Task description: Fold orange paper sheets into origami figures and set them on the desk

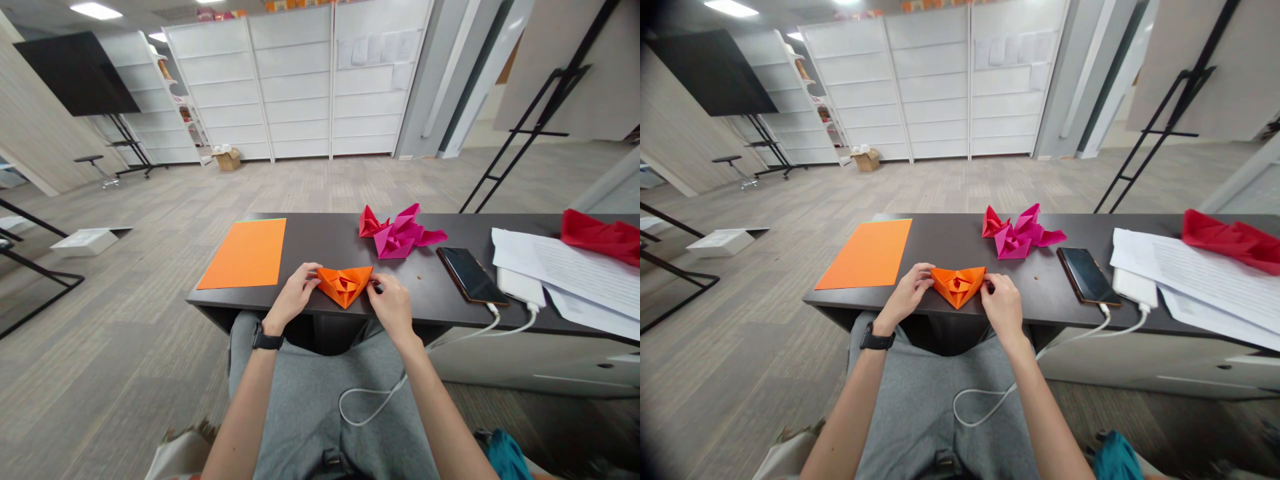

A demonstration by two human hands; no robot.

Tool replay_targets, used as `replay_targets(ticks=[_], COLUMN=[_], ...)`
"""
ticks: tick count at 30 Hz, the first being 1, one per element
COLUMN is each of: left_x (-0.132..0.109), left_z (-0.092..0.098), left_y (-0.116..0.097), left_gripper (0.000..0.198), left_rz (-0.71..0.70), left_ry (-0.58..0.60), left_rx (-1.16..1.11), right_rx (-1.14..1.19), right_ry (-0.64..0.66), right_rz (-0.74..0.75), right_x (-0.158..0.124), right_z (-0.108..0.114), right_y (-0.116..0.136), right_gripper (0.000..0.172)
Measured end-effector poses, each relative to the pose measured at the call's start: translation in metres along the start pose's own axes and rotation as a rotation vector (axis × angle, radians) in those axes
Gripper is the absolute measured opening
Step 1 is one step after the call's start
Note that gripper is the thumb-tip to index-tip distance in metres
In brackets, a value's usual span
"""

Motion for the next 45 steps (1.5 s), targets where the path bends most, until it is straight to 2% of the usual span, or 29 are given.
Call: replay_targets(ticks=[4, 7, 9, 13, 16, 19, 22, 28, 31, 34, 39, 45], left_x=[-0.001, -0.003, -0.003, -0.001, 0.000, 0.002, 0.003, 0.001, 0.001, 0.001, 0.001, 0.001], left_z=[-0.003, -0.005, -0.006, -0.008, -0.008, -0.009, -0.009, -0.008, -0.007, -0.007, -0.006, -0.008], left_y=[-0.005, -0.007, -0.007, -0.008, -0.009, -0.010, -0.012, -0.007, -0.006, -0.008, -0.009, -0.011], left_gripper=[0.040, 0.064, 0.069, 0.059, 0.047, 0.034, 0.028, 0.032, 0.032, 0.032, 0.032, 0.031], left_rz=[-0.037, -0.053, -0.048, -0.012, 0.015, 0.020, 0.012, 0.017, 0.015, 0.011, 0.020, 0.009], left_ry=[0.032, 0.067, 0.087, 0.125, 0.115, 0.099, 0.095, 0.069, 0.060, 0.061, 0.067, 0.070], left_rx=[-0.009, -0.010, 0.021, 0.153, 0.216, 0.227, 0.228, 0.237, 0.246, 0.252, 0.243, 0.217], right_rx=[0.116, 0.168, 0.191, 0.274, 0.266, 0.232, 0.194, 0.165, 0.188, 0.109, -0.142, -0.202], right_ry=[-0.003, 0.010, 0.009, 0.009, 0.127, 0.232, 0.262, 0.273, 0.177, 0.079, 0.171, 0.242], right_rz=[-0.070, -0.113, -0.110, 0.021, 0.101, 0.084, 0.049, 0.039, 0.134, 0.284, 0.446, 0.432], right_x=[-0.001, -0.002, -0.002, -0.002, -0.001, -0.002, -0.003, -0.005, -0.005, -0.005, 0.000, 0.007], right_z=[0.002, 0.002, 0.005, 0.016, 0.014, 0.005, -0.002, -0.005, 0.009, 0.025, 0.020, 0.005], right_y=[0.000, -0.003, -0.004, 0.003, 0.008, 0.005, -0.002, -0.005, 0.009, 0.034, 0.069, 0.067], right_gripper=[0.018, 0.029, 0.038, 0.052, 0.060, 0.065, 0.061, 0.054, 0.049, 0.044, 0.031, 0.021])
Point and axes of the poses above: each hand's wrist, its own x-axis towards the middle knuckle, its own z-axis out of the back of the hand, y = z × x, the point moved 7 cm from there along x, towards the middle knuckle, and after that the axes turned 5 degrees about -z, right-handed, at the moved point
